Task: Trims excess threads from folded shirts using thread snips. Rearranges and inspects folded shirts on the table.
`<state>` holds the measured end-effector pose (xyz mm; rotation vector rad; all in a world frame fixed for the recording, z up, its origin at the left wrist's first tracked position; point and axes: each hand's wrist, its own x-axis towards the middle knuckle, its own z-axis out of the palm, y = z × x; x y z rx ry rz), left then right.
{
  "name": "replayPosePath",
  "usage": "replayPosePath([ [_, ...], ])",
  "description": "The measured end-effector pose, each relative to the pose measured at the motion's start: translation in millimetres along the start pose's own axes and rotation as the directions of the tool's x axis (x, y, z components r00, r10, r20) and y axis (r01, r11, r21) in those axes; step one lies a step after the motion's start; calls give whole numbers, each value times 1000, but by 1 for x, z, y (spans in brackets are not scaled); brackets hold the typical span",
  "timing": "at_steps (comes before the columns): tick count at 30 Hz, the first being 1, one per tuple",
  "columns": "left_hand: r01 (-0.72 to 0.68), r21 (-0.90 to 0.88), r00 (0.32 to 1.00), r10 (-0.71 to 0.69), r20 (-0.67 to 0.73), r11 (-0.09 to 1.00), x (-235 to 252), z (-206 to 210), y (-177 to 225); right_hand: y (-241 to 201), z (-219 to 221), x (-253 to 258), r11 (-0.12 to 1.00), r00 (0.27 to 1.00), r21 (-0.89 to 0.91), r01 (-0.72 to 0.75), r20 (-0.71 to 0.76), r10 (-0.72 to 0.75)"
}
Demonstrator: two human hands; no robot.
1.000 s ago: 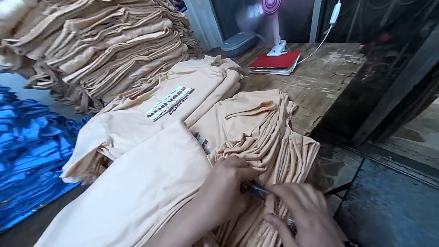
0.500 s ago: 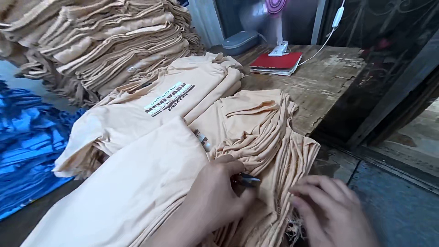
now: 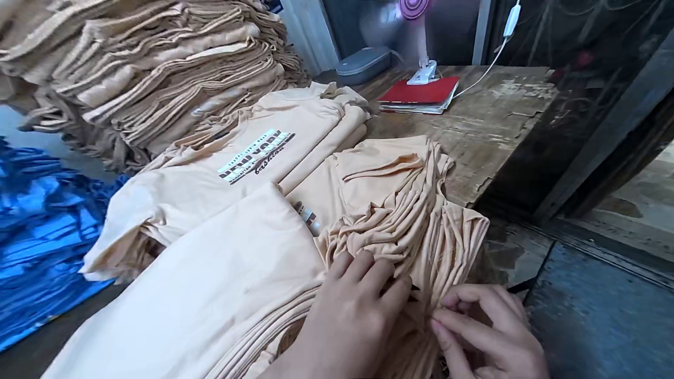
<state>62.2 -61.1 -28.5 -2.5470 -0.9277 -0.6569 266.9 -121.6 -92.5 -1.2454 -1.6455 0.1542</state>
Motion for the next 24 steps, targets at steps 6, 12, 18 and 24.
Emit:
replayPosePath([
  [6, 159, -5, 987, -159, 13, 987, -5, -5, -3, -7, 11, 11, 964, 980, -187, -188, 26, 196],
  [12, 73, 5, 997, -73, -39, 997, -3, -13, 6, -19, 6, 2, 962, 997, -261, -81, -23, 78],
  [18, -113, 40, 994, 113, -9, 993, 3, 1, 19, -21, -4, -4, 960, 999, -280, 13, -36, -24],
  [24, 309, -140, 947, -290, 142, 941, 0, 3, 1, -23, -19, 3, 943, 983, -330, -38, 157, 95],
])
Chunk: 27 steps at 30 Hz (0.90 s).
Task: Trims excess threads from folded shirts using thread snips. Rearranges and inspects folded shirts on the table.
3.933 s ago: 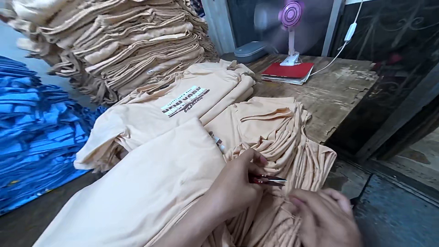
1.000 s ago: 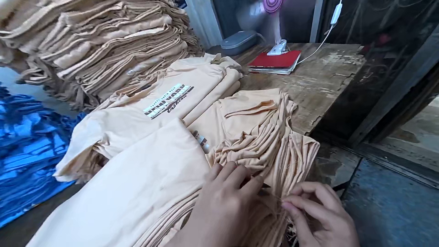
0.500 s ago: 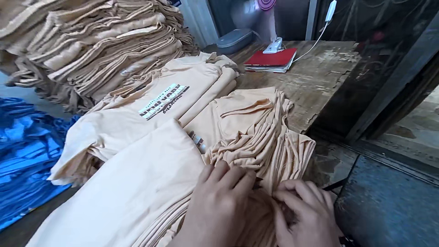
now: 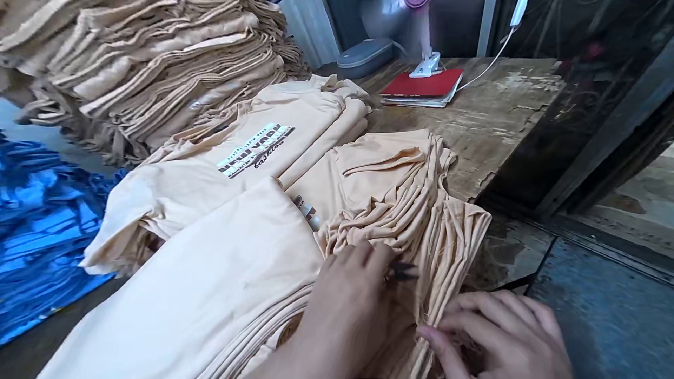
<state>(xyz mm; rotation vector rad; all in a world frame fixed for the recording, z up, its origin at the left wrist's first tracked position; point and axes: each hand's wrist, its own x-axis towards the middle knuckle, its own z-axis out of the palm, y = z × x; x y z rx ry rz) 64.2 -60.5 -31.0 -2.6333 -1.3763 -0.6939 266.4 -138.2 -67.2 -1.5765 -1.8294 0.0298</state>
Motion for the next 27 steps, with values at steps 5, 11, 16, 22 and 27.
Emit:
replayPosePath([
  [5, 58, 60, 997, -55, -49, 997, 7, 2, -10, -11, 37, 11, 971, 990, 197, 136, -50, -128],
  [11, -124, -74, 989, 129, 70, 990, 3, -2, -26, 7, -19, 9, 978, 977, 168, -127, 191, 94],
  [16, -104, -196, 976, 138, 171, 975, 10, 0, -30, 0, 0, 13, 992, 1000, 122, -30, 9, 29],
  [22, 111, -492, 957, 42, 288, 864, 14, -11, -42, -17, 74, 30, 701, 960, 709, 77, -242, 139],
  [27, 293, -504, 930, -120, 347, 812, 21, -11, -36, -2, 66, 41, 499, 996, 867, 7, -48, 69],
])
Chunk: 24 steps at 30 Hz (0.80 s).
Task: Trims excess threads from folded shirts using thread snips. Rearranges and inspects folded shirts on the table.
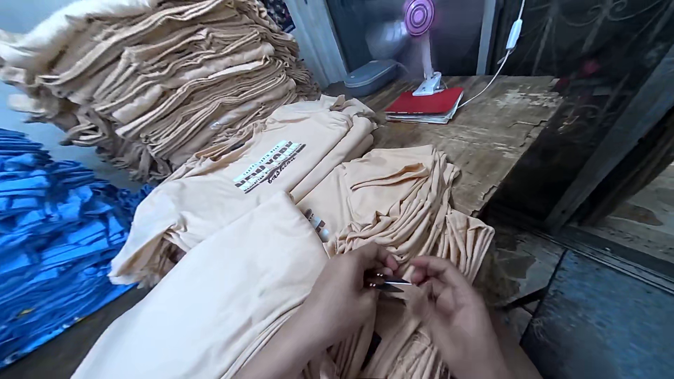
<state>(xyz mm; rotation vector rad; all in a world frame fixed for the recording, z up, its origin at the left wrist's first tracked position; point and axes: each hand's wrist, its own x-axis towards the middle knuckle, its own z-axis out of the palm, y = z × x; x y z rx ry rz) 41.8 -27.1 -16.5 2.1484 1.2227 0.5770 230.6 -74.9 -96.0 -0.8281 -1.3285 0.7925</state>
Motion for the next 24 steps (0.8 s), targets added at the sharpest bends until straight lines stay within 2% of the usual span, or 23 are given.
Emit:
replayPosePath([
  [1, 11, -9, 1000, -11, 1, 1000, 0, 0, 0, -4, -1, -4, 987, 998, -153, 52, 33, -47],
  [3, 14, -31, 1000, -14, 5, 999, -2, 2, 0, -13, -5, -18, 822, 980, -539, 181, 30, -196],
  [4, 1, -44, 1000, -1, 2, 999, -4, 2, 1, -16, -9, -23, 742, 961, -633, 223, 15, -277],
  [5, -25, -57, 1000, 24, -11, 998, -5, 4, 1, -21, -15, -25, 712, 953, -664, 230, 6, -303],
  [6, -65, -63, 997, 63, -35, 996, -7, 5, 1, -27, -22, -28, 732, 963, -648, 210, 7, -269],
  [8, -182, -18, 979, 179, -93, 983, -13, 7, 1, -39, -37, -33, 838, 992, -529, 130, 71, -108],
  [10, -304, 141, 935, 324, -145, 942, -15, 3, 2, -48, -49, -35, 912, 987, -406, 51, 157, 15],
  [12, -374, 302, 885, 434, -166, 877, -16, 0, 1, -57, -58, -34, 933, 973, -360, 3, 218, 81],
  [15, -444, 432, 828, 544, -139, 785, -17, 7, 4, -64, -60, -31, 950, 964, -312, -12, 249, 94],
  [19, -497, 526, 795, 605, -42, 690, -17, 22, 12, -60, -47, -32, 970, 970, -243, 14, 240, 46],
  [22, -478, 611, 765, 640, -62, 631, -18, 22, 14, -59, -47, -34, 966, 975, -259, 14, 217, 43],
  [24, -458, 631, 759, 645, -89, 626, -19, 19, 13, -60, -54, -33, 943, 972, -332, -12, 217, 89],
])
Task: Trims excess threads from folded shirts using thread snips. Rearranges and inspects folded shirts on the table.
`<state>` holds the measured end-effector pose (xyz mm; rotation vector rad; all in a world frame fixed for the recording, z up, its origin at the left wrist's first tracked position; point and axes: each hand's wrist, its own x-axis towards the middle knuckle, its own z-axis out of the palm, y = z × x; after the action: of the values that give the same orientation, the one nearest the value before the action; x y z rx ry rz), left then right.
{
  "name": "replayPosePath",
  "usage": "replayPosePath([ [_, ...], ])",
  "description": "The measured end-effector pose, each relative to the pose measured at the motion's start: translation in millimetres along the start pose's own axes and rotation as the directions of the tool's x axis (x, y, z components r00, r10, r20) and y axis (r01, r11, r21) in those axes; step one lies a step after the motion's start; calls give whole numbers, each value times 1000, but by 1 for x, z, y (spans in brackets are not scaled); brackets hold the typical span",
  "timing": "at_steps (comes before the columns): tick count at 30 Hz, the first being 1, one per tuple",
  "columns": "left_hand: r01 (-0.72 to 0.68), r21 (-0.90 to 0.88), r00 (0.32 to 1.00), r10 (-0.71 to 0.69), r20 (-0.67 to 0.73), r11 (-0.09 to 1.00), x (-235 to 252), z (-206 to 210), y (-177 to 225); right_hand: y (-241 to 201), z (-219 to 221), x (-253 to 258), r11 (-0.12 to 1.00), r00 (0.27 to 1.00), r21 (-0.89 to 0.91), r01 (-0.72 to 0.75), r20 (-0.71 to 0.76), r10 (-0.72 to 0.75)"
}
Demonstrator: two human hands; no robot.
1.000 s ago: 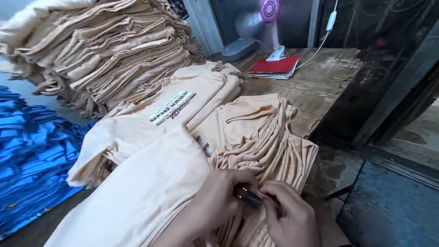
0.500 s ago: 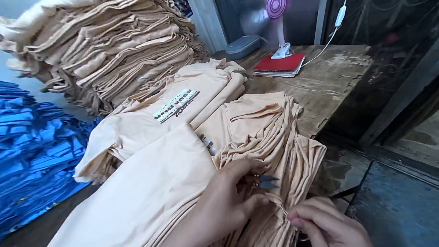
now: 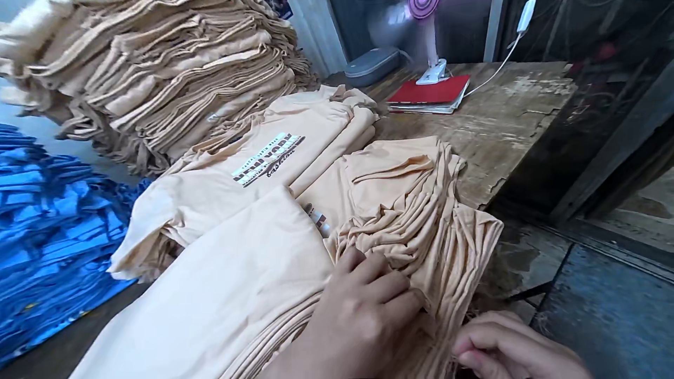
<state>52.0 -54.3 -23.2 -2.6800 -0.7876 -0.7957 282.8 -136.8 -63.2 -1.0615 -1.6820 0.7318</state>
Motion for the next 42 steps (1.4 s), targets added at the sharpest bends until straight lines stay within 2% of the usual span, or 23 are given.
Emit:
replayPosePath([
  [2, 0, -21, 1000, 0, 1, 1000, -2, 1, -2, 2, -11, 1, 995, 998, -84, -48, 34, 51],
  [6, -43, -21, 999, 43, 15, 999, 0, 9, 2, 4, -26, 4, 989, 989, -94, -116, 83, 124],
  [8, 30, -41, 999, -28, 36, 999, 2, 9, 4, 12, -18, 15, 978, 993, -174, -115, -62, 105],
  [10, 143, -60, 983, -135, 123, 988, 2, 12, -1, 35, 1, 36, 933, 961, -354, -63, -273, -39],
  [12, 232, -99, 962, -213, 168, 968, 0, 17, -9, 56, 17, 58, 895, 941, -443, -50, -322, -107],
  [15, 343, -198, 939, -332, 88, 918, 1, 18, -16, 63, 12, 68, 935, 980, -350, -54, -196, -17],
  [16, 384, -248, 922, -383, 54, 889, 2, 17, -18, 60, 0, 64, 955, 995, -294, -28, -102, -2],
  [18, 426, -343, 887, -461, -24, 837, 2, 17, -23, 54, -26, 53, 973, 989, -210, 91, 137, -63],
  [20, 416, -384, 879, -472, -61, 824, 4, 17, -30, 42, -36, 41, 975, 955, -162, 151, 278, -102],
  [22, 379, -410, 906, -423, -18, 830, 6, 17, -35, 31, -31, 32, 973, 946, -182, 142, 313, -80],
  [23, 353, -419, 920, -393, -8, 836, 6, 17, -35, 27, -26, 28, 973, 954, -203, 111, 296, -47],
  [24, 329, -437, 930, -367, -3, 837, 5, 16, -34, 26, -21, 27, 973, 976, -221, 66, 217, -17],
  [25, 310, -452, 938, -345, 5, 836, 3, 15, -31, 27, -14, 28, 969, 998, -247, 18, 69, 0],
  [27, 271, -431, 960, -273, 57, 861, 0, 10, -23, 35, 2, 42, 926, 967, -363, -101, -254, 6],
  [28, 251, -387, 968, -226, 110, 887, -1, 8, -20, 38, 10, 52, 909, 942, -382, -165, -334, 31],
  [29, 227, -324, 969, -179, 171, 918, -1, 8, -18, 40, 16, 61, 913, 935, -352, -208, -347, 79],
  [31, 170, -225, 970, -122, 211, 959, -3, 13, -17, 49, 24, 73, 943, 932, -220, -248, -320, 170],
  [34, 182, -193, 981, -164, 105, 964, -4, 19, -22, 52, 6, 66, 994, 959, -22, -104, -269, 94],
  [36, 247, -192, 969, -247, 22, 950, -2, 19, -21, 51, -15, 47, 999, 994, -38, 12, -108, -16],
  [38, 300, -209, 948, -316, -44, 931, 2, 19, -21, 44, -17, 28, 989, 994, -108, 101, 50, -96],
  [40, 277, -286, 951, -305, -58, 918, 3, 16, -24, 37, 3, 10, 976, 980, -133, 171, 126, -155],
  [42, 220, -389, 967, -254, -37, 895, -1, 12, -27, 32, 14, -4, 971, 970, -104, 217, 134, -203],
])
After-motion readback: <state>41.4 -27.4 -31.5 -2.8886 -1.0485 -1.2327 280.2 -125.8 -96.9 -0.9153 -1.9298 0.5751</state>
